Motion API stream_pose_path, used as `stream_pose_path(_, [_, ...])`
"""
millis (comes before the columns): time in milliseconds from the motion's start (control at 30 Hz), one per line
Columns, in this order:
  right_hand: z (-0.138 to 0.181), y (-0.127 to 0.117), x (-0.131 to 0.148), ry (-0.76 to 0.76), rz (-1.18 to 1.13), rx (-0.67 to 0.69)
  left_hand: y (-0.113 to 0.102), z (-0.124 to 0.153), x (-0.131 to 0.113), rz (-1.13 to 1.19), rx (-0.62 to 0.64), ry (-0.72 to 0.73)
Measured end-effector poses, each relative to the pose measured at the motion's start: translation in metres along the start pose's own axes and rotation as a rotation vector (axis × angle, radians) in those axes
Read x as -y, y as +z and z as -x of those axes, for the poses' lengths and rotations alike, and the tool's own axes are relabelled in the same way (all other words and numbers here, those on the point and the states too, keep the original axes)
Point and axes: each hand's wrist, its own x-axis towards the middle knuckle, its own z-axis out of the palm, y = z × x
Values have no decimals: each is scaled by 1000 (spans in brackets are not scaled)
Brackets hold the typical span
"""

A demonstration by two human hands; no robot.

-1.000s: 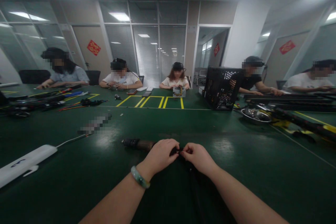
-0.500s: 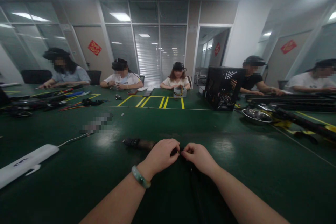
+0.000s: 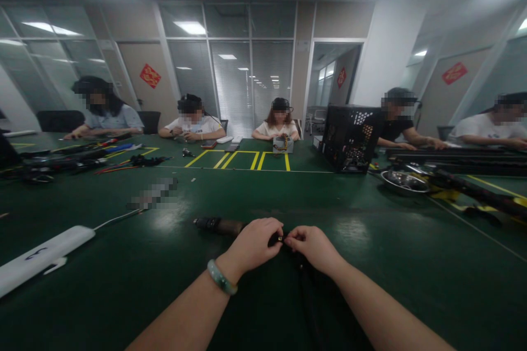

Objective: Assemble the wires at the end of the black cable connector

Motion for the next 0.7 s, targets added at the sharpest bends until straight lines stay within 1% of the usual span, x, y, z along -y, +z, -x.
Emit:
stream_pose_path(233, [0,1,-3,-3,18,-5,1,-1,-2,-15,-14,3])
stream_pose_path(500, [0,2,1,14,81,-62,6,-3,-1,-69,-11,11])
stream_pose_path(700, [0,3,-2,5,70,-61,5,-1,1,-24,-6,-2])
